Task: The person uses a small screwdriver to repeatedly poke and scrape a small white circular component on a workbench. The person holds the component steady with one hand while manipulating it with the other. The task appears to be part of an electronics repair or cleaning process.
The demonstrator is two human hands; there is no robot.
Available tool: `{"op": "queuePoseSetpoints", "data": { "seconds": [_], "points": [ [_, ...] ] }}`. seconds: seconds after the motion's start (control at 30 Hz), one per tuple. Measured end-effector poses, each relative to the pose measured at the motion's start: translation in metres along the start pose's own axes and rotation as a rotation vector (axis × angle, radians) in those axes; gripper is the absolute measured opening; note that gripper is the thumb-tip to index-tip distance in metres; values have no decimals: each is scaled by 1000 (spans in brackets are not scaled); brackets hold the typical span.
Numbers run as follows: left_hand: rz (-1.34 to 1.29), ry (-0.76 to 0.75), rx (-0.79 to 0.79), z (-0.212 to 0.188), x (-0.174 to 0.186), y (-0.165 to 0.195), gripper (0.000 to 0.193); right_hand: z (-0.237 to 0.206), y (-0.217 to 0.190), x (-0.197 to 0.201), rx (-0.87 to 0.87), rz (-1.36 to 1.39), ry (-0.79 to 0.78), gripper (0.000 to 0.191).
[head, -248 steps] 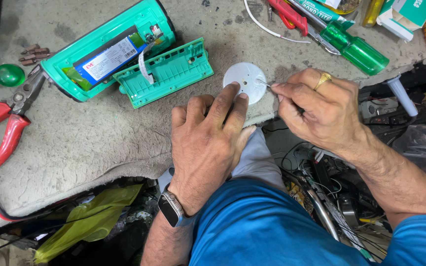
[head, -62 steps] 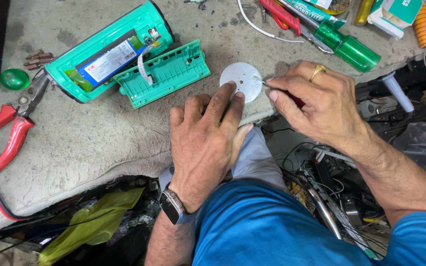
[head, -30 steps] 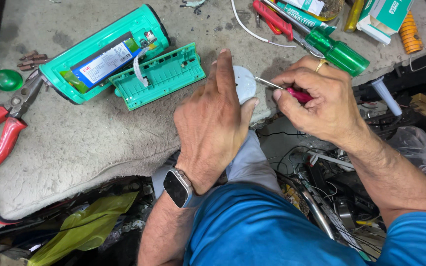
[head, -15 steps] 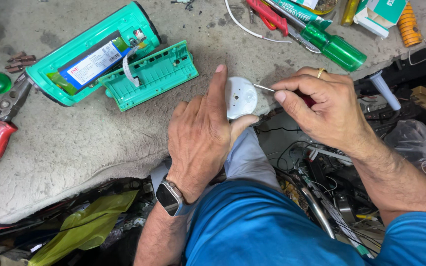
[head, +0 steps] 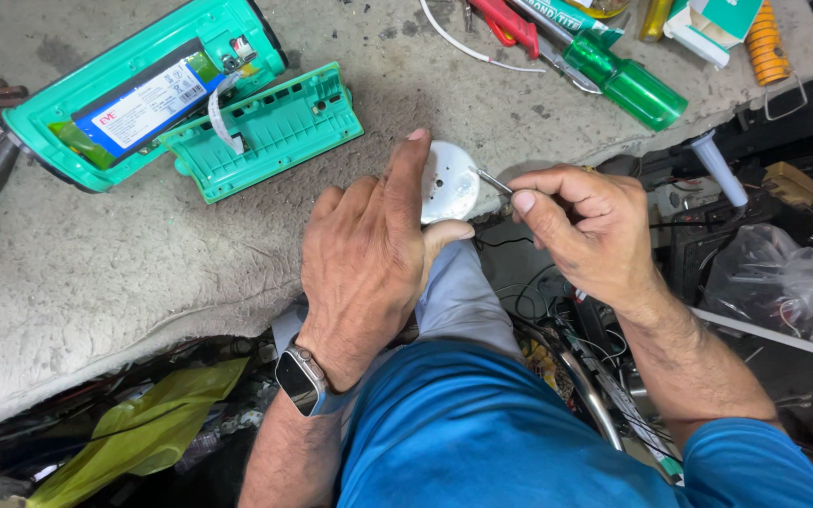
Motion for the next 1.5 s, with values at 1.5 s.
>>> {"op": "queuePoseSetpoints", "data": {
  "seconds": [1.5],
  "points": [
    [-151,-69,-28,3,11,-3,78,-20,-30,-20,550,-764,261,34]
  ]
}}
Point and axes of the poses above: each hand's wrist, its own z-axis towards the middle knuckle, its own x-axis out of the back of the hand, y = z × x, the point moved 2 cm from there along z, towards the middle knuckle, and after that the axes turned 3 degrees about -x, right-handed, at the moved point
